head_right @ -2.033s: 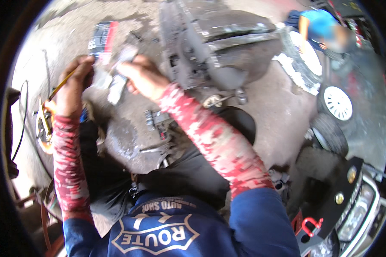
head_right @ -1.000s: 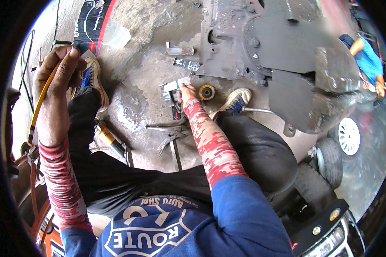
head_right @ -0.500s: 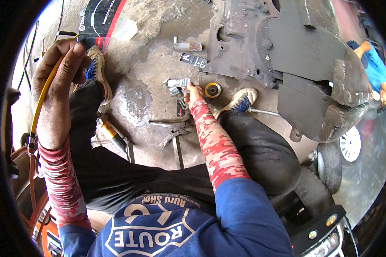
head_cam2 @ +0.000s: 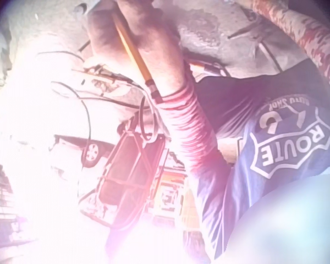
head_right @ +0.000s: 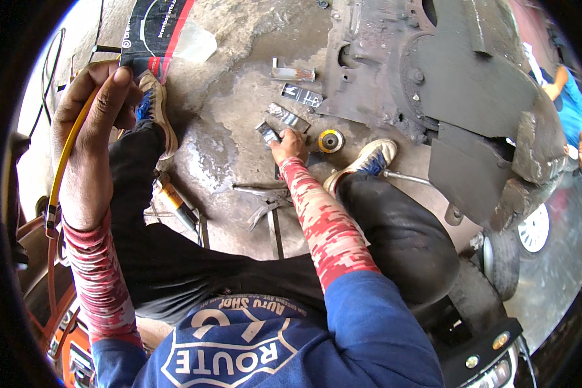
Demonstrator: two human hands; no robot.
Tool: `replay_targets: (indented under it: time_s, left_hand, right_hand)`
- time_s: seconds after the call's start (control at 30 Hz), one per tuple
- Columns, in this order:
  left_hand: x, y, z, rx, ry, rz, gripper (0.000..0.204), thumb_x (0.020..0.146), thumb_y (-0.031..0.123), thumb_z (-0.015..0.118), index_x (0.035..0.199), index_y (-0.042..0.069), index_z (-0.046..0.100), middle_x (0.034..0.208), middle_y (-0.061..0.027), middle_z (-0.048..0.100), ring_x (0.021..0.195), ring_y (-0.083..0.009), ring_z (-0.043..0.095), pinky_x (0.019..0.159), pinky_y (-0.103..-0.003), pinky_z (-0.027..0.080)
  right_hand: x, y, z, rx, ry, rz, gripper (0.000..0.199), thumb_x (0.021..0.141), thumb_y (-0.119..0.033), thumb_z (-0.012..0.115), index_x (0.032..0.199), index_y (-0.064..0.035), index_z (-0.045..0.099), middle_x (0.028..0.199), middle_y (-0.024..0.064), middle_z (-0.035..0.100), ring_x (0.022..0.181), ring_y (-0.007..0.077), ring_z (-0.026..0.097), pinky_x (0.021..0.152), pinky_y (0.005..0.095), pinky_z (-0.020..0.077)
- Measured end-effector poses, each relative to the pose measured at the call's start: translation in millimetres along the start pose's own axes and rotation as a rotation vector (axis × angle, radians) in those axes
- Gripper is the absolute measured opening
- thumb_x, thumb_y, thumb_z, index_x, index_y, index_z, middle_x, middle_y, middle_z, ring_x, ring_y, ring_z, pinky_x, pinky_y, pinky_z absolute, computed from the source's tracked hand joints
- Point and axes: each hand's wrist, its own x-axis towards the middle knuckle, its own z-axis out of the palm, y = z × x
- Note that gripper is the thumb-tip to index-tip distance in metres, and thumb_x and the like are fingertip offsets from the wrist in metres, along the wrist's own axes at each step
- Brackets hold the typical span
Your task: The person sits on the floor and handles small metal pieces, using a pencil to mark them and a hammer to tap them into place. They repeatedly pick up, inspect, and reposition the parts while working near a bench vise.
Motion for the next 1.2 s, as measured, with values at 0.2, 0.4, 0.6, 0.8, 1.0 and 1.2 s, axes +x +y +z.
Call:
replay_targets:
  time_s: [0.2, 0.4, 0.6, 0.8, 1.0, 1.2]
  left_hand:
    - [1.0, 2.4, 2.5, -0.016, 0.013, -0.035, 0.020, 0.100, 0.023, 0.059, 0.098, 0.004, 0.065, 0.081, -0.0007, 0.062, 0.069, -0.0070, 0.050, 0.069, -0.022, 0.041]
    - [2.3, 8.4, 1.4, -0.052, 0.025, 0.002, 0.019, 0.099, 0.022, 0.061, 0.098, 0.004, 0.066, 0.079, -0.0007, 0.062, 0.068, -0.0069, 0.051, 0.067, -0.022, 0.042]
    - [10.0, 2.3, 2.3, -0.078, -0.006, 0.201, 0.016, 0.097, 0.018, 0.065, 0.100, 0.003, 0.067, 0.078, 0.0008, 0.065, 0.068, -0.0043, 0.056, 0.064, -0.019, 0.043]
    - [20.3, -3.0, 3.3, 0.322, 0.113, 0.462, 0.022, 0.090, 0.021, 0.068, 0.085, 0.000, 0.065, 0.074, -0.0217, 0.062, 0.066, -0.0388, 0.062, 0.064, -0.038, 0.049]
    - [14.3, 14.9, -11.6, 0.338, -0.037, 0.670, 0.018, 0.092, 0.013, 0.063, 0.084, -0.002, 0.060, 0.074, -0.0196, 0.060, 0.065, -0.0367, 0.059, 0.063, -0.040, 0.046]
    - [31.8, -4.1, -1.7, 0.488, -0.137, 0.625, 0.019, 0.085, 0.019, 0.065, 0.078, 0.001, 0.064, 0.069, -0.0181, 0.062, 0.064, -0.0386, 0.062, 0.061, -0.044, 0.047]
  right_hand:
    - [-7.5, -20.1, 5.1, -0.277, -0.051, 0.016, 0.037, 0.078, -0.023, 0.074, 0.111, -0.0098, 0.064, 0.124, 0.0158, 0.058, 0.117, 0.0339, 0.056, 0.097, 0.0463, 0.0457]
    - [-0.2, -8.5, 15.8, -0.247, -0.007, -0.036, 0.017, 0.077, -0.022, 0.075, 0.090, -0.0131, 0.069, 0.091, 0.0085, 0.070, 0.100, 0.0288, 0.063, 0.092, 0.0438, 0.0461]
    - [-1.1, -18.2, -11.2, 0.471, -0.332, 0.071, 0.020, 0.082, -0.017, 0.073, 0.096, -0.0038, 0.067, 0.088, 0.0102, 0.071, 0.079, 0.0229, 0.069, 0.065, 0.0352, 0.0543]
    - [-48.3, -72.9, -131.9, 0.723, -0.721, 0.126, 0.044, 0.092, -0.021, 0.059, 0.128, -0.0012, 0.044, 0.107, 0.0152, 0.068, 0.078, 0.0272, 0.073, 0.059, 0.0332, 0.0566]
    - [-126.4, -104.9, -271.3, 0.400, -0.809, -0.169, 0.031, 0.094, -0.013, 0.047, 0.121, -0.0018, 0.039, 0.095, 0.0137, 0.071, 0.062, 0.0184, 0.069, 0.050, 0.0312, 0.0490]
    - [-161.0, -103.1, -292.3, 0.875, -0.844, -0.328, 0.027, 0.102, -0.021, 0.049, 0.123, -0.0055, 0.040, 0.096, 0.0137, 0.070, 0.060, 0.0172, 0.066, 0.055, 0.0305, 0.0513]
